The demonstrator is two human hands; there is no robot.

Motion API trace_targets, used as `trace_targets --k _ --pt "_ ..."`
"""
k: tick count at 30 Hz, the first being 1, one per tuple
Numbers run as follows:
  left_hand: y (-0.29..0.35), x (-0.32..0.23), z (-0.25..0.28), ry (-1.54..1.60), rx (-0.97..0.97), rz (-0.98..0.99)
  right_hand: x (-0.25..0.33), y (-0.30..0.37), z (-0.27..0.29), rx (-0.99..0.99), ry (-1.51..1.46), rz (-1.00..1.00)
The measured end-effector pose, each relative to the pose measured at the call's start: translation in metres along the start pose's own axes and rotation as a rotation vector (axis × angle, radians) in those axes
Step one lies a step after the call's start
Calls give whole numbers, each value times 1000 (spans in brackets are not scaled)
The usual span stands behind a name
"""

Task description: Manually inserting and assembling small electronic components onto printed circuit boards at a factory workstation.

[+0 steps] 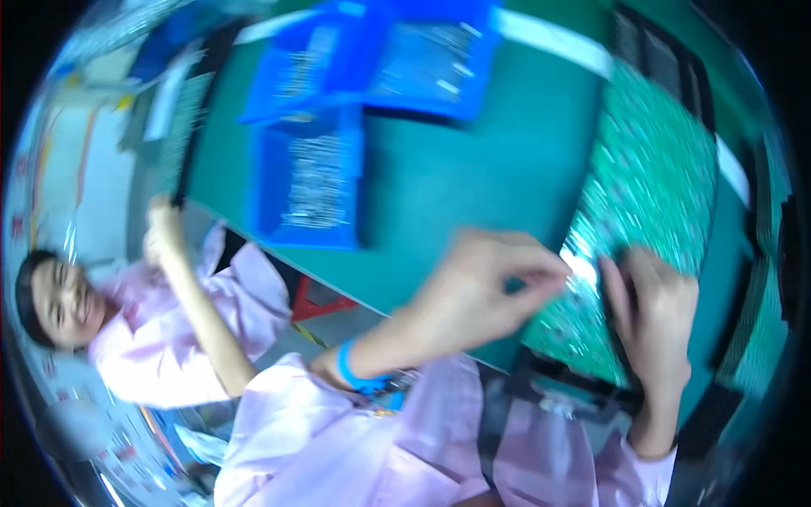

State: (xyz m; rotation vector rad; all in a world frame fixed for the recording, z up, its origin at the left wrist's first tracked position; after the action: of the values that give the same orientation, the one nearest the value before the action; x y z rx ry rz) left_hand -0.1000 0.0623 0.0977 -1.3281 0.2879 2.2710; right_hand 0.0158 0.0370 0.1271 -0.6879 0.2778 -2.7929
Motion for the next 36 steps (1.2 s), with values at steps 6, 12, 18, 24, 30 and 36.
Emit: trace_targets --k 6,12,18,24,30,36 --pt "21 -24 -8 89 44 -113 14 36 18 -14 -3 -111" --pt "41 -22 -13 182 105 -72 24 50 19 -39 29 -116" --pt "53 -25 -20 264 73 -73 29 63 25 -92 56 -58" --pt "69 -32 -25 241 24 -110 37 76 29 -103 90 -29" --pt "85 -28 -34 307 -6 -142 45 93 32 -151 56 -7" --pt "78 -14 -48 325 139 -77 27 118 58 -317 -513 -260"
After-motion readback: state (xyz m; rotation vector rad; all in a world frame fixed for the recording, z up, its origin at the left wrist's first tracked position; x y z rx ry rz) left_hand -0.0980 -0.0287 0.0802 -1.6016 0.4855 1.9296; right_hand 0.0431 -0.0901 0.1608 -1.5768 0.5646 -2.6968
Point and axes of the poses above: each hand's wrist, its own y-axis away from the middle knuckle, its own z-axis out of the back of the hand, x = y × z, the point moved 9 cm from there along -y, towards the middle knuckle, and after that the axes turned 11 degrees about -y, right-handed, at the moved point
